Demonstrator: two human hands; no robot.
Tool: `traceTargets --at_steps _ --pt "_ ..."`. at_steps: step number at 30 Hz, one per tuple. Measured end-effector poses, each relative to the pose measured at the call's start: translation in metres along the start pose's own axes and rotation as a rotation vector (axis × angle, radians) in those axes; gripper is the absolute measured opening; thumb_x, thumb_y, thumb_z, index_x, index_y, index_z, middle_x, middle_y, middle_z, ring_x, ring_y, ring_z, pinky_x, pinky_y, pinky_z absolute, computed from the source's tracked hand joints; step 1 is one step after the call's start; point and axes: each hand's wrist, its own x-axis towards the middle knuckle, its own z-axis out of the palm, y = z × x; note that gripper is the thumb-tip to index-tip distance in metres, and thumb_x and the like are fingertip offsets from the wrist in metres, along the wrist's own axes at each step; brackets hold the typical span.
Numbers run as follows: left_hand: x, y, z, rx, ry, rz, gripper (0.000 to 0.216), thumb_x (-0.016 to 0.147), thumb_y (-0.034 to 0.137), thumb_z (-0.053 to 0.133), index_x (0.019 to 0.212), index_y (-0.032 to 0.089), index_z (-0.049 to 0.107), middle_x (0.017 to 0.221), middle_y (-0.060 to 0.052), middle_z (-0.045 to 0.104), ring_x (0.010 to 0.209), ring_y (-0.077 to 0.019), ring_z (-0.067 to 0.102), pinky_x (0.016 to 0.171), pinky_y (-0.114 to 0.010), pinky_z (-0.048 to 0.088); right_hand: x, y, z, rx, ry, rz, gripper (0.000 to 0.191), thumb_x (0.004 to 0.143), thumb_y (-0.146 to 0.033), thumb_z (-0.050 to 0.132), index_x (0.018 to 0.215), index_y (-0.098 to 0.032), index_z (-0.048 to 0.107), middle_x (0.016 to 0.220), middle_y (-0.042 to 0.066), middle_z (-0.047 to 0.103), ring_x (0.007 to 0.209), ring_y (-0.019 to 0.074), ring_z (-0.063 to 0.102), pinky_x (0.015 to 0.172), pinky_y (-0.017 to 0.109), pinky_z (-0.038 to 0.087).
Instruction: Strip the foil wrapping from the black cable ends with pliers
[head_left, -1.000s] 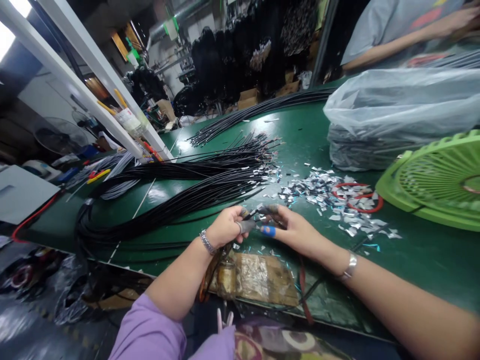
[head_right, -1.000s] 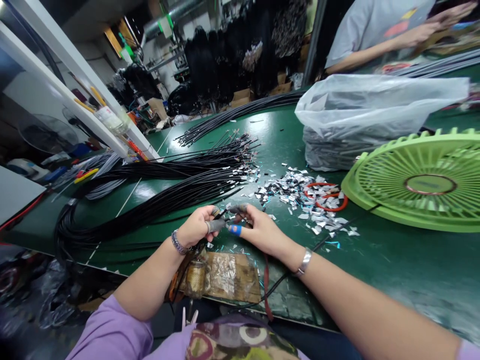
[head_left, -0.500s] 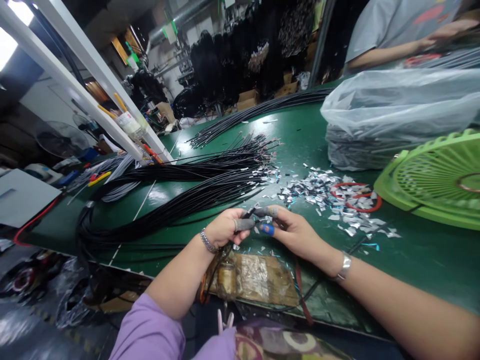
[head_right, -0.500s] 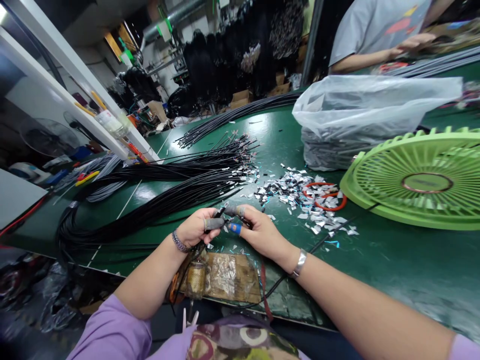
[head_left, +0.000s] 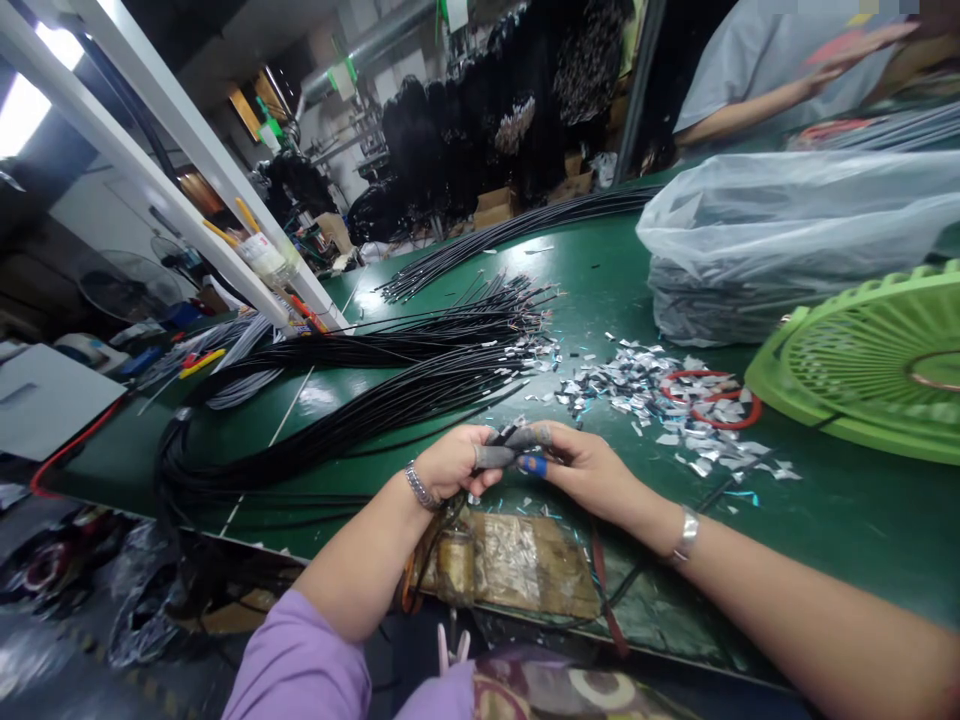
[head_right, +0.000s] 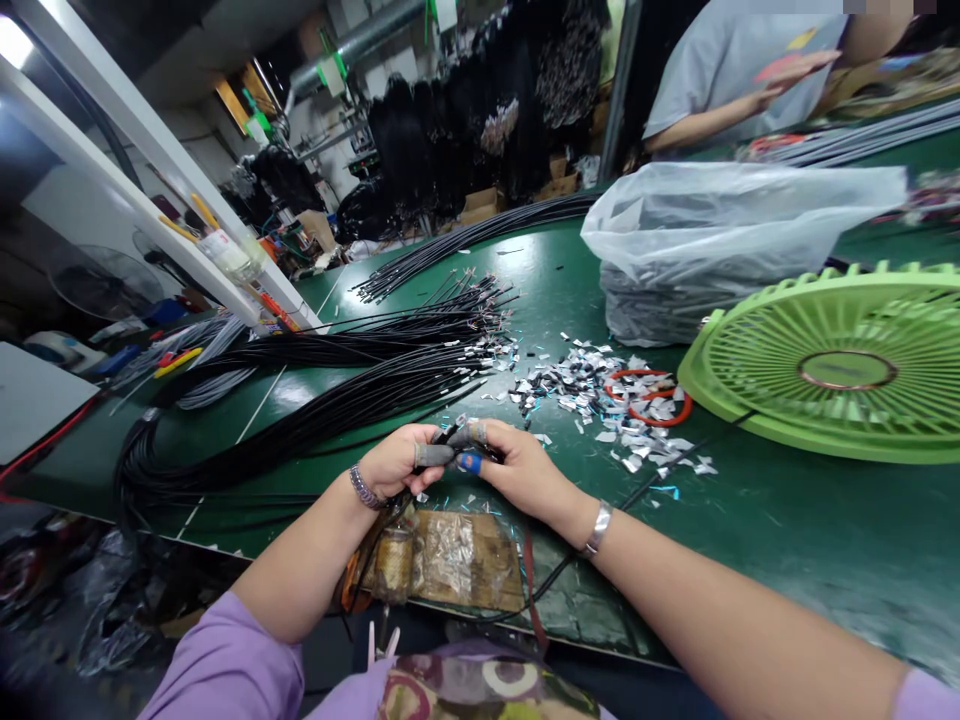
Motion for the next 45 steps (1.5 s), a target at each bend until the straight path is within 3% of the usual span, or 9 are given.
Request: traceTargets --at_steps 4,10,19,23,26,30,32,36,45 --pt "0.001 -0.002 -0.002 0.003 -0.015 0.005 0.042 0.059 0.048 0.073 0.070 0.015 0.050 0.043 0.007 0.049 0.028 -0.0028 0.035 0.029 -0.015 0.020 -0.002 0.003 -0.002 -0.118 -0.019 0.019 0.023 0.083 -0.036 0.056 0.073 -0.020 0.067 0.065 0.001 0.065 0.061 0.0162 0.057 0.057 0.027 0.046" --pt "-0.001 -0.003 -0.003 -0.018 -0.070 -0.004 0.044 0.059 0.050 0.073 0.073 0.014 0.052 0.043 0.007 0.048 0.028 -0.0027 0.035 0.029 -0.015 0.019 0.001 -0.002 -0.007 -0.113 -0.086 -0.008 0.033 0.084 -0.044 0.053 0.065 -0.019 0.063 0.058 -0.001 0.059 0.055 0.0139 0.052 0.051 0.025 0.042" --pt "0.000 -0.002 -0.008 0.136 -0.160 -0.015 0.045 0.050 0.045 0.080 0.068 0.014 0.053 0.042 0.005 0.052 0.031 -0.0047 0.041 0.033 -0.016 0.031 0.004 -0.008 -0.017 0.015 -0.398 -0.096 0.047 0.085 -0.058 0.046 0.076 -0.017 0.067 0.068 0.002 0.062 0.064 0.0148 0.054 0.062 0.027 0.044" --pt "0.000 -0.004 -0.006 0.232 -0.238 -0.008 0.040 0.050 0.041 0.081 0.066 0.013 0.057 0.045 0.004 0.054 0.037 -0.0060 0.043 0.037 -0.018 0.034 0.001 -0.010 -0.014 0.096 -0.562 -0.040 0.051 0.082 -0.061 0.047 0.064 -0.016 0.062 0.062 0.000 0.055 0.060 0.0138 0.050 0.058 0.026 0.041" --pt "0.001 -0.006 -0.008 0.235 -0.252 0.049 0.039 0.050 0.040 0.082 0.065 0.013 0.058 0.046 0.004 0.053 0.038 -0.0057 0.042 0.039 -0.018 0.033 0.001 -0.011 -0.012 0.068 -0.495 0.048 0.050 0.076 -0.063 0.053 0.056 -0.017 0.055 0.056 -0.002 0.048 0.056 0.0126 0.044 0.054 0.026 0.037" --pt "0.001 -0.006 -0.016 0.109 -0.189 0.167 0.045 0.046 0.044 0.083 0.068 0.011 0.061 0.052 0.003 0.053 0.042 -0.0066 0.044 0.043 -0.020 0.036 0.003 -0.013 -0.016 0.092 -0.322 0.200 0.054 0.070 -0.071 0.053 0.062 -0.018 0.055 0.059 -0.002 0.048 0.057 0.0125 0.042 0.054 0.026 0.037" --pt "-0.002 -0.003 -0.021 0.063 -0.148 0.247 0.047 0.045 0.044 0.084 0.068 0.009 0.064 0.056 0.001 0.055 0.046 -0.0070 0.046 0.047 -0.021 0.037 0.002 -0.016 -0.019 0.142 -0.343 0.244 0.059 0.071 -0.077 0.045 0.062 -0.018 0.052 0.058 -0.002 0.045 0.055 0.0114 0.039 0.051 0.025 0.036" --pt "-0.006 0.000 -0.026 0.021 -0.075 0.357 0.048 0.044 0.047 0.084 0.067 0.009 0.066 0.057 0.000 0.057 0.048 -0.0075 0.047 0.049 -0.021 0.038 -0.005 -0.024 -0.023 0.260 -0.550 0.338 0.065 0.080 -0.076 0.027 0.077 -0.019 0.057 0.056 -0.003 0.038 0.051 0.0118 0.035 0.045 0.025 0.034" --pt "-0.005 -0.002 -0.023 -0.011 -0.065 0.389 0.047 0.042 0.046 0.085 0.063 0.009 0.065 0.056 -0.001 0.057 0.049 -0.0077 0.048 0.050 -0.022 0.038 -0.004 -0.016 -0.011 0.331 -0.517 0.293 0.056 0.077 -0.072 0.045 0.070 -0.017 0.054 0.059 -0.004 0.040 0.054 0.0098 0.031 0.049 0.025 0.029"
